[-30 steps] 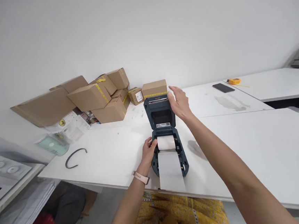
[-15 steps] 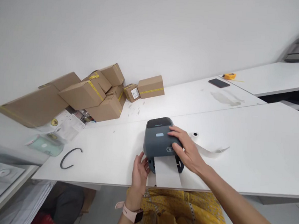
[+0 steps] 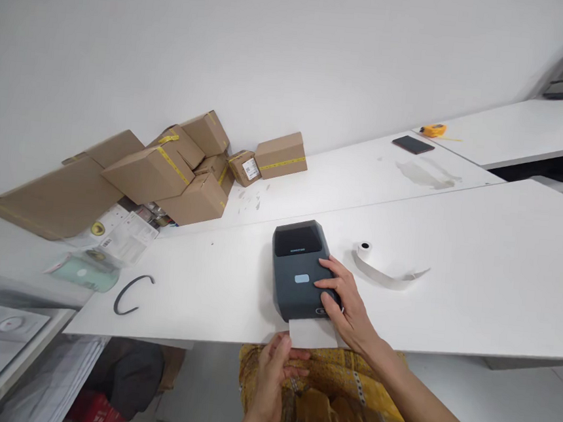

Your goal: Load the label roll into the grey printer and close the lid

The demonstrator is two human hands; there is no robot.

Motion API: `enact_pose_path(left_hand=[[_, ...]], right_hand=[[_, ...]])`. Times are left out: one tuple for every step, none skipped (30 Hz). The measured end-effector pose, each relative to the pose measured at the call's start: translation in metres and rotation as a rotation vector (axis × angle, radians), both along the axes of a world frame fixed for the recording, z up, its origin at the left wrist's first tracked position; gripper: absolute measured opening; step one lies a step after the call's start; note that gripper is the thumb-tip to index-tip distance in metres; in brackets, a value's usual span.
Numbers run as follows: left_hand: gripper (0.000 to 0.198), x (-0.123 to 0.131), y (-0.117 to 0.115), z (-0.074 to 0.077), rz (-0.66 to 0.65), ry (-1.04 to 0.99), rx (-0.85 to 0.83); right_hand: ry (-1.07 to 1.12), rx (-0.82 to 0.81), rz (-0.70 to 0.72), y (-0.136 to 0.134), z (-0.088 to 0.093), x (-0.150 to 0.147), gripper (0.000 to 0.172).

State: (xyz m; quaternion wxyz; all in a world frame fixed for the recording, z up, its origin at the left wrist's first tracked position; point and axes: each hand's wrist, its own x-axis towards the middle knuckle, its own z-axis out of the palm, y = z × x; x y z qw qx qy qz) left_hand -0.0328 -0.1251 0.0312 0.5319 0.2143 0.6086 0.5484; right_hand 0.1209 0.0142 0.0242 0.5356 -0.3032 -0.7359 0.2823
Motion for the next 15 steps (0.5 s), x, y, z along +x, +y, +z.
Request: enact_pose_path(left_hand=[[0.046,0.003,0.0,-0.001,-0.024,-0.006,-0.008],[0.045,0.005,0.002,-0.003,-0.02,-0.003,-0.01],[0.047,0.006,0.004,-0.004,0.013,0.025,-0.011],[0.05,0.005,0.007,-0.006,0.071,0.083,-0.008],[0.054,0.004,0.011,-0.007,0.147,0.168,0.007],[0.058,0.002,0.015,-0.006,0.228,0.263,0.037],[0.061,-0.001,0.021,-0.005,0.289,0.348,0.079],[0.065,-0.004,0.027,-0.001,0.314,0.408,0.127],[0.067,-0.006,0.034,0.003,0.297,0.423,0.173],[0.07,-0.008,0.042,0.007,0.243,0.395,0.203],[0.072,-0.009,0.05,0.012,0.18,0.332,0.21],[0.074,-0.009,0.058,0.015,0.122,0.255,0.208],[0.075,-0.009,0.064,0.018,0.069,0.189,0.206],[0.075,-0.009,0.07,0.019,0.034,0.139,0.206],[0.074,-0.008,0.074,0.019,0.015,0.112,0.208]], right_hand=[[0.032,-0.01,-0.017,-0.001,-0.001,-0.002,0.017],[0.063,-0.029,-0.031,-0.002,-0.002,-0.005,0.014],[0.095,-0.063,-0.044,-0.003,-0.003,-0.007,0.013],[0.127,-0.118,-0.056,-0.004,-0.003,-0.01,0.011],[0.168,-0.194,-0.069,-0.005,-0.004,-0.012,0.009],[0.217,-0.29,-0.081,-0.006,-0.005,-0.014,0.012],[0.271,-0.4,-0.093,-0.008,-0.006,-0.016,0.024],[0.324,-0.508,-0.104,-0.009,-0.008,-0.018,0.039],[0.37,-0.605,-0.111,-0.01,-0.01,-0.019,0.054],[0.399,-0.683,-0.109,-0.011,-0.013,-0.02,0.067],[0.411,-0.738,-0.104,-0.012,-0.015,-0.02,0.075],[0.405,-0.772,-0.095,-0.012,-0.016,-0.02,0.079],[0.391,-0.788,-0.091,-0.012,-0.017,-0.02,0.081],[0.372,-0.794,-0.088,-0.012,-0.017,-0.019,0.083],[0.351,-0.796,-0.088,-0.012,-0.016,-0.018,0.084]])
